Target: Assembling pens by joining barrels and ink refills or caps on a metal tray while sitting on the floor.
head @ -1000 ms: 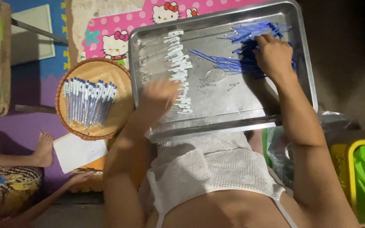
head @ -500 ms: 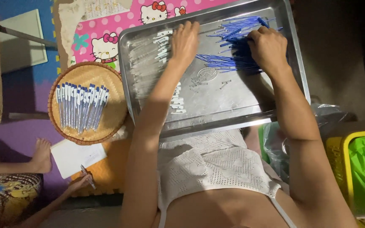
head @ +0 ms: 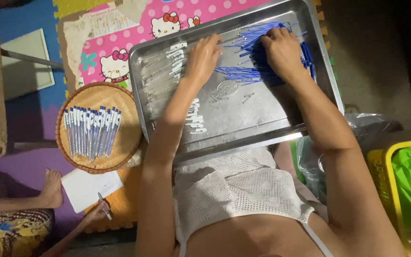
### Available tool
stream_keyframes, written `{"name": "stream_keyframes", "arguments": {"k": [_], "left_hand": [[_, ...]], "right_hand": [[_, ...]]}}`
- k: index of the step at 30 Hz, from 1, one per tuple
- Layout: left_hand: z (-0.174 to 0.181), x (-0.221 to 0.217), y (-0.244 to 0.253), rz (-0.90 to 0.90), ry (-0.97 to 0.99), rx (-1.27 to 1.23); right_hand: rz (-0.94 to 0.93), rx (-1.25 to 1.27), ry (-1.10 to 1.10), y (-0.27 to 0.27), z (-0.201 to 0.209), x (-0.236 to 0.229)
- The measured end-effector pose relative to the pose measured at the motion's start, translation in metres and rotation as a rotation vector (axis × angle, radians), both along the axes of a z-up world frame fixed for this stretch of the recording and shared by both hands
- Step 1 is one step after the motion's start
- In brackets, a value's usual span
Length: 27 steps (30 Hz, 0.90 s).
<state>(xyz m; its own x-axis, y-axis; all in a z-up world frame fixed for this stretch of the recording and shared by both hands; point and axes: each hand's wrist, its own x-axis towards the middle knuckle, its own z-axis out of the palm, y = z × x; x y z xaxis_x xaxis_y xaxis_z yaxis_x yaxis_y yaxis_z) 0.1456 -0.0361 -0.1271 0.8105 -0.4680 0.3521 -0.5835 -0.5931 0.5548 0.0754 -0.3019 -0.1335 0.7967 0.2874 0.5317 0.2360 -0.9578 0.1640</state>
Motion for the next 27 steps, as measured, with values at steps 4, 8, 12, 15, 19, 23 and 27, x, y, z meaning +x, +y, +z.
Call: {"name": "stream_keyframes", "arguments": {"k": [4, 8, 12, 15, 19, 23, 27], "left_hand": [[0.015, -0.017, 0.003, -0.036, 0.042, 0.025], [0.012, -0.028, 0.004, -0.074, 0.209, 0.09], [0.01, -0.039, 0.011, -0.091, 0.224, 0.085], [0.011, -0.042, 0.01, -0.102, 0.254, 0.13], [0.022, -0.054, 0.013, -0.184, 0.232, 0.093], [0.025, -0.061, 0.013, -0.18, 0.211, 0.094], [0.028, -0.069, 0.017, -0.241, 0.244, 0.047]], "right_hand": [[-0.019, -0.029, -0.025, -0.002, -0.005, 0.005], [-0.064, -0.058, 0.028, -0.001, -0.005, 0.007], [-0.069, -0.076, 0.028, 0.003, 0.002, 0.005], [-0.082, -0.091, 0.047, 0.004, -0.001, 0.007], [-0.04, 0.003, 0.065, 0.002, 0.004, 0.003], [-0.003, 0.092, 0.056, -0.002, 0.018, -0.005], [0.164, 0.46, 0.265, 0.002, 0.063, -0.025]]}}
